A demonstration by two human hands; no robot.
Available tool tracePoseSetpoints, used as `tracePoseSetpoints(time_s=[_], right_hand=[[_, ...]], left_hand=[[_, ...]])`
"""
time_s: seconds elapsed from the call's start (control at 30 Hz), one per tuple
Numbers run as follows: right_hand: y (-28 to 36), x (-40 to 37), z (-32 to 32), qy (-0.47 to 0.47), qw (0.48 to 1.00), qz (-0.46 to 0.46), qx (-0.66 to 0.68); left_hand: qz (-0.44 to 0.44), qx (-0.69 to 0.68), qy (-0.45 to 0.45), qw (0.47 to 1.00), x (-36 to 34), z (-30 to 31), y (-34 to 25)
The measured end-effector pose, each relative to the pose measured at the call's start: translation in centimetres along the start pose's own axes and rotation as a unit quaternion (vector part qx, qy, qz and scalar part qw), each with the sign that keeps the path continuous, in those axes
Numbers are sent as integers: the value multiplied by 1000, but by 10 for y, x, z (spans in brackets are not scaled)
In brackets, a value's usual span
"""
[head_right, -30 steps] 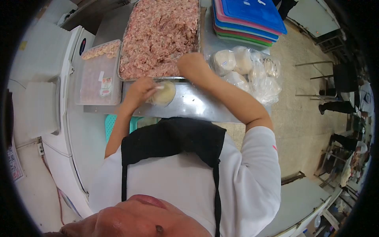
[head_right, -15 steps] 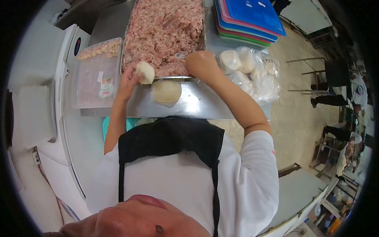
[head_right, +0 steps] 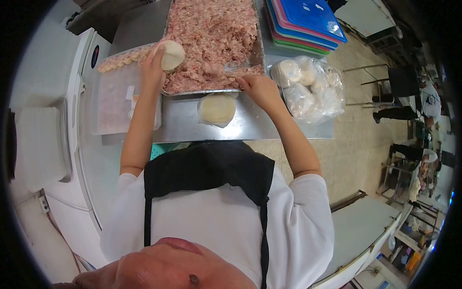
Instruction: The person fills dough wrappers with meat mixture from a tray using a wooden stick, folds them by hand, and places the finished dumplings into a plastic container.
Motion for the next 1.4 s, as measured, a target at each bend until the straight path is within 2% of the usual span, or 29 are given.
tracePoseSetpoints(time_s=[0.07, 0.17, 0.27, 0.3, 0.4, 0.47, 0.5, 0.57, 0.6, 0.7, 0.77, 0.87, 0.97, 1.0, 1.1, 1.17, 1.2, 1.27, 1.33, 1.37, 1.4], right_hand=[[5, -6, 6, -46, 995, -21, 82], [17, -2, 16, -117, 987, -25, 105], [32, 8, 18, -157, 960, -5, 231], [33, 13, 13, -163, 963, 17, 215], [28, 16, -10, -173, 969, 76, 161], [18, 12, -11, -168, 973, 106, 118], [13, 9, 1, -126, 985, 97, 69], [12, -1, 36, -37, 996, 75, -29], [17, -5, 44, -54, 994, 78, -46], [27, -8, 49, -92, 988, 103, -76], [25, -4, 34, -95, 983, 142, -63], [23, -8, 74, -29, 978, 114, -170], [31, -12, 75, -133, 968, 179, -117], [28, -10, 71, -124, 972, 178, -86], [2, 5, 61, -113, 976, 185, 29], [-24, 10, 66, -127, 962, 192, 148], [-31, 11, 68, -86, 966, 153, 192], [-41, 7, 74, 2, 959, 67, 275], [-42, 4, 85, 62, 950, 86, 295], [-42, 3, 91, 93, 943, 96, 305], [-43, 2, 96, 101, 949, 101, 282]], left_hand=[[108, -171, -48, 978, -1, -7, 10], [211, -280, -72, 934, -7, -26, 23], [299, -422, -88, 852, -19, -62, 10], [285, -457, -62, 840, -16, -66, 21], [270, -457, -24, 847, -21, -86, -20], [282, -492, -32, 823, -15, -74, -14], [285, -510, -36, 811, -11, -68, -8], [256, -494, -108, 824, -4, -58, 15], [240, -484, -144, 829, -3, -56, 21], [202, -459, -152, 852, -11, -63, 16], [216, -421, -140, 870, -25, -79, -14], [217, -416, -131, 873, -24, -79, -15], [189, -411, -102, 886, -15, -84, -7], [177, -406, -88, 892, -15, -89, -8], [161, -436, -133, 875, -18, -98, -13], [132, -418, -23, 898, -24, -97, -16], [118, -406, 34, 905, -28, -99, -21], [128, -179, 71, 973, -37, -104, -29], [22, 51, 107, 993, -38, -112, -35], [-88, 162, 124, 975, -37, -115, -37], [-194, 271, 139, 933, -35, -118, -38]])
Point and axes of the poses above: each hand's wrist, its own x-axis towards the middle knuckle, its own z-axis out of the back of the hand, y = z × x, the point moved 1 cm from there along x, towards the middle knuckle, and after that the axes turned 9 degrees about -x, right-handed, at the moved point
